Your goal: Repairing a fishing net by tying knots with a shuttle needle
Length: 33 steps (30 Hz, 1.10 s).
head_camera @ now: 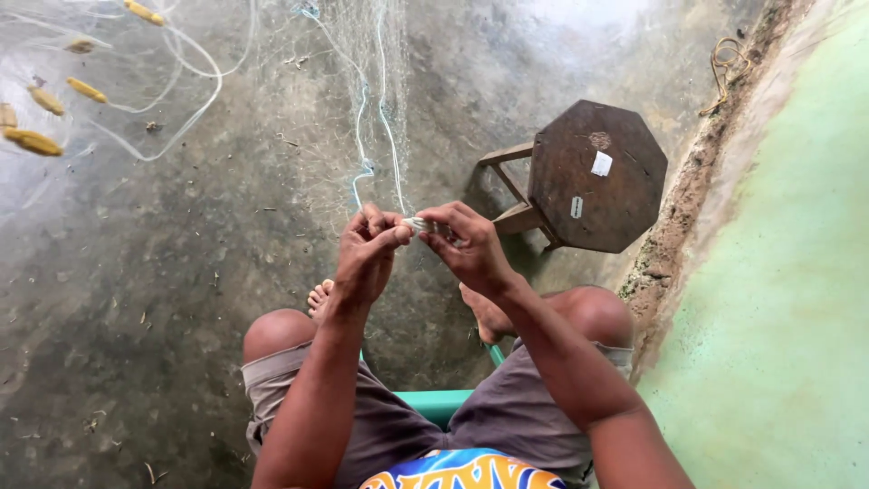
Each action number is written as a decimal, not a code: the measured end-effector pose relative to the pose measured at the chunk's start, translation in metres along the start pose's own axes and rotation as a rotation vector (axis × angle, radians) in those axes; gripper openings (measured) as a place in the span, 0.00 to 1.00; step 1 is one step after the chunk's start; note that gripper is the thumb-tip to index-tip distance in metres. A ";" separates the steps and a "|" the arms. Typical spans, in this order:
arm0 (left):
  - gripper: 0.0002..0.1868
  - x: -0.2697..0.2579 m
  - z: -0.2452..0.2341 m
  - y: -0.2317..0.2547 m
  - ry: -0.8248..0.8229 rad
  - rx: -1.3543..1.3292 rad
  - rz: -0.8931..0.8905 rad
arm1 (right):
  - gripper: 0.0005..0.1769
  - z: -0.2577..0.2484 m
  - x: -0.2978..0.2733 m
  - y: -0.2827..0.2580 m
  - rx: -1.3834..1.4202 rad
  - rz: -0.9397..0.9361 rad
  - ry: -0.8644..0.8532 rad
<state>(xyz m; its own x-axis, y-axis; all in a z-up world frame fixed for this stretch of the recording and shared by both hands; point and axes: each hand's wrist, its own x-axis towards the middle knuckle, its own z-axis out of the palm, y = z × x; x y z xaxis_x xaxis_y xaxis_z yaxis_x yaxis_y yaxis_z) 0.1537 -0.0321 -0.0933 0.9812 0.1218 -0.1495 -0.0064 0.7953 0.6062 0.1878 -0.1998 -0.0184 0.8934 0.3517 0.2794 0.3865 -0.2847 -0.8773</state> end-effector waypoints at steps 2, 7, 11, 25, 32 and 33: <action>0.25 0.000 -0.003 0.000 0.001 0.008 -0.005 | 0.13 0.001 0.000 -0.002 0.020 0.009 0.004; 0.26 -0.002 -0.003 0.004 0.010 0.032 -0.011 | 0.12 0.003 0.001 -0.005 0.011 -0.001 -0.017; 0.27 -0.004 0.010 0.016 0.002 0.068 -0.017 | 0.13 0.006 0.002 -0.009 -0.004 -0.030 -0.015; 0.27 -0.009 -0.012 0.003 -0.018 0.097 -0.007 | 0.18 0.032 0.001 -0.033 0.043 -0.242 0.144; 0.25 -0.012 -0.003 0.014 -0.037 0.135 0.019 | 0.10 0.041 0.006 -0.058 -0.115 -0.462 0.323; 0.25 -0.014 0.005 0.023 -0.035 0.152 0.013 | 0.11 0.039 0.007 -0.067 -0.093 -0.517 0.374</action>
<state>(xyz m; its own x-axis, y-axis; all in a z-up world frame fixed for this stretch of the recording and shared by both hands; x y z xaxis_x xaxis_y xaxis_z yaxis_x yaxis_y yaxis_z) 0.1404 -0.0181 -0.0733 0.9875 0.1087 -0.1145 0.0070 0.6943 0.7197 0.1590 -0.1436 0.0266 0.5996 0.1340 0.7890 0.7917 -0.2434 -0.5603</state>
